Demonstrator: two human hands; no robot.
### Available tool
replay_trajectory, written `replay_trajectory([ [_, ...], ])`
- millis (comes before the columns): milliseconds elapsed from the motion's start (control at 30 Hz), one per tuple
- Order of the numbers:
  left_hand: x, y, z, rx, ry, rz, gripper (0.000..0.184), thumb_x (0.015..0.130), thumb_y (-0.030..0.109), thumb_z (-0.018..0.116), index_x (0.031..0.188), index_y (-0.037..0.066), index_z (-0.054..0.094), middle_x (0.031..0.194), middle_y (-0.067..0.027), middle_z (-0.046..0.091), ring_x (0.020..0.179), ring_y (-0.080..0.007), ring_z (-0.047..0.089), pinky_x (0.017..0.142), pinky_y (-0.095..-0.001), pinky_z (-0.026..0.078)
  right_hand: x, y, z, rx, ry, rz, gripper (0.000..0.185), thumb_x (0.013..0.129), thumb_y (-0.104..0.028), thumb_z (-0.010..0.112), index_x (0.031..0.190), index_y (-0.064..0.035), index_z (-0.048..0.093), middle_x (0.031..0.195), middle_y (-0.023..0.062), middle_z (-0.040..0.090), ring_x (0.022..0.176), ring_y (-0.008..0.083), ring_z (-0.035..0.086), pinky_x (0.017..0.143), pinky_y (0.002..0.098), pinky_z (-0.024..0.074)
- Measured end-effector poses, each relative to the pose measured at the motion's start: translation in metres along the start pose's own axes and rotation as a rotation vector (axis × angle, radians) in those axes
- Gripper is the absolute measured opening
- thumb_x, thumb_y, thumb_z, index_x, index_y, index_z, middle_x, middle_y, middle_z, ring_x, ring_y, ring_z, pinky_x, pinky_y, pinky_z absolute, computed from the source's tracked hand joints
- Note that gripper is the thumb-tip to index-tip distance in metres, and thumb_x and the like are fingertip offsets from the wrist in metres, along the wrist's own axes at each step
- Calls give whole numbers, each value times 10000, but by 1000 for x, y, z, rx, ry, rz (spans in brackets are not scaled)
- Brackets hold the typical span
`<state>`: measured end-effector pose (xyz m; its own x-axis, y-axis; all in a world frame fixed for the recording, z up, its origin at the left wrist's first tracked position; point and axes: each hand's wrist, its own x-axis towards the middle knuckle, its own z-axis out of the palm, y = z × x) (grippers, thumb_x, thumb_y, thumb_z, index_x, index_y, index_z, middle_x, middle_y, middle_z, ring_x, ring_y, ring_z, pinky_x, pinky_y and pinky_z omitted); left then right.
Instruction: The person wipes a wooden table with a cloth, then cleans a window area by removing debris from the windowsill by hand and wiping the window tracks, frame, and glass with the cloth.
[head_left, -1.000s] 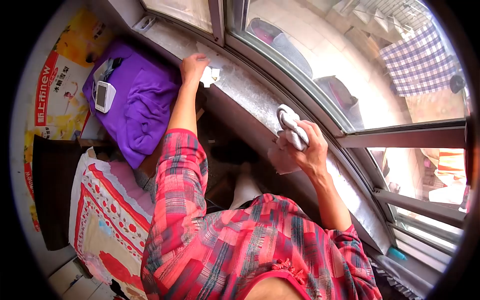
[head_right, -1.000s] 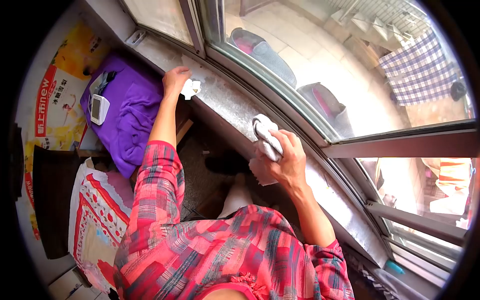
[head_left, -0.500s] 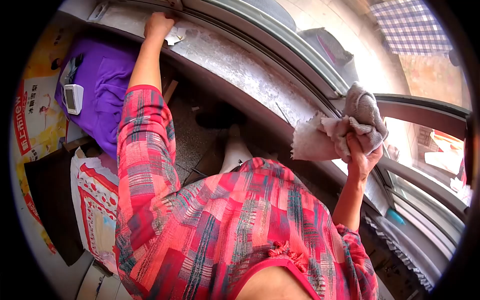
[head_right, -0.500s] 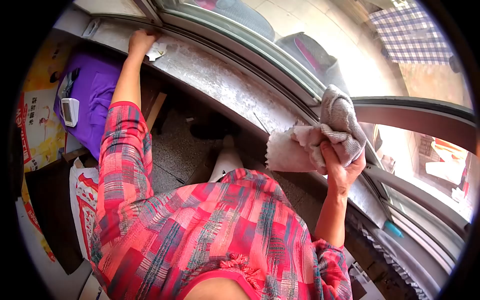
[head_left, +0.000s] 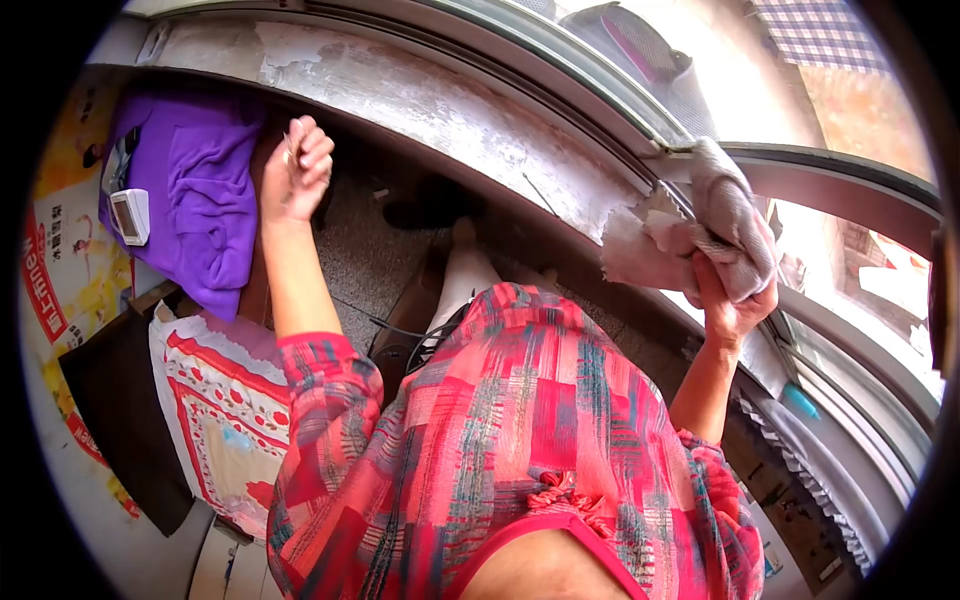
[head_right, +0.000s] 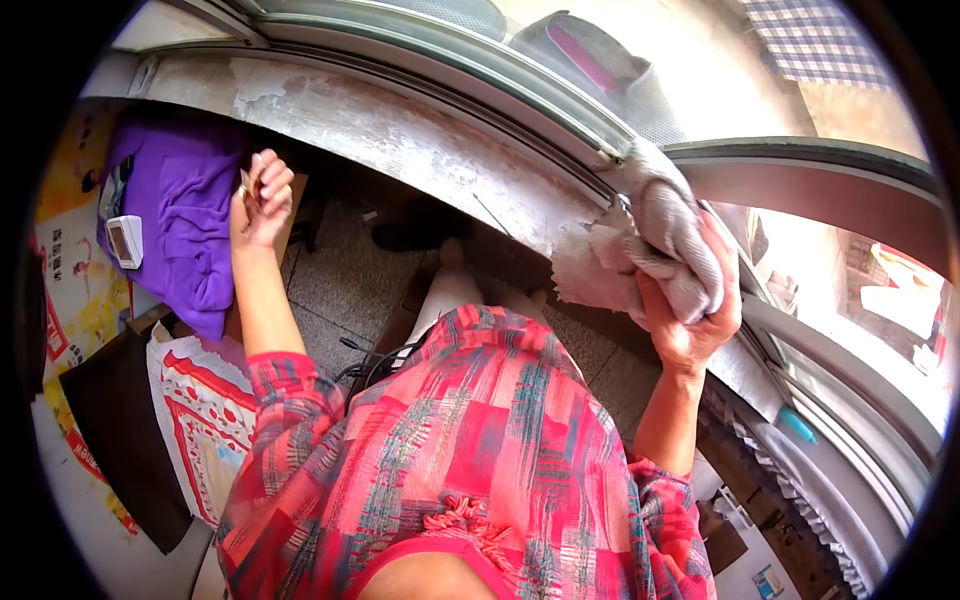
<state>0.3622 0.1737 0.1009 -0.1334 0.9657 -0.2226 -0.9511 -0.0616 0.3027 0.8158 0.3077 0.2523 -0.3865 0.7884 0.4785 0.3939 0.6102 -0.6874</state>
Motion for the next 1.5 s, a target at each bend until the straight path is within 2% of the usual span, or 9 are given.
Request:
replay_trajectory([
  [133,-33,-66,6,-229,-41,-119,159,962,178,505,897,51,434,761,-30,393,683,-113,448,497,-184,424,13,-20,10,-98,-162,-84,466,645,-38,751,1090,0,620,1107,213,609,1050,337,595,926,401,451],
  [267,-46,-119,31,133,74,-159,119,901,109,586,989,50,533,887,-48,556,722,-87,529,567,-177,461,6,-13,1,-84,-132,-114,487,635,-33,743,1105,-1,616,1117,203,610,1043,331,598,922,396,455],
  [467,-41,-198,56,479,195,-258,255,867,83,629,1112,12,609,845,-45,649,715,-104,625,605,-217,512,-17,5,-33,-11,-78,-130,514,626,-11,736,1123,10,607,1117,176,622,1066,327,590,934,403,450],
  [633,-21,-243,49,641,413,-27,151,861,200,681,897,67,619,761,-17,626,597,-80,592,526,-224,493,-43,24,-77,131,-134,-139,521,637,22,749,1136,20,597,1152,183,596,1118,308,556,975,391,411],
  [767,-11,-254,65,694,511,81,448,761,440,751,844,32,586,705,-29,585,581,-106,575,527,-259,488,-64,44,-110,160,-123,-180,520,610,0,733,1115,-6,611,1116,184,617,1049,314,601,908,385,469],
  [867,3,-256,78,909,638,88,499,703,486,785,789,32,596,683,-47,603,567,-125,576,522,-269,473,-80,59,-129,248,-125,-66,508,614,-3,729,1108,-2,612,1107,181,621,1040,308,604,908,385,467],
  [1000,18,-258,92,1436,866,57,389,718,351,809,721,7,627,648,-72,624,553,-136,593,507,-267,457,-90,70,-143,293,-121,-12,480,624,-12,728,1091,2,617,1095,171,623,1034,303,606,904,374,464],
  [1200,2,-252,91,1092,645,67,291,802,236,739,845,-28,624,725,-72,640,584,-139,609,521,-263,485,-97,74,-146,362,-134,50,475,630,-5,722,1092,4,616,1087,154,623,1039,286,596,929,370,438],
  [1500,-42,-260,61,663,300,96,158,867,211,666,883,88,569,780,6,596,660,-55,551,594,-185,441,-66,35,-97,466,-332,355,439,665,-34,712,1094,-23,618,1015,69,627,942,172,600,872,294,447],
])
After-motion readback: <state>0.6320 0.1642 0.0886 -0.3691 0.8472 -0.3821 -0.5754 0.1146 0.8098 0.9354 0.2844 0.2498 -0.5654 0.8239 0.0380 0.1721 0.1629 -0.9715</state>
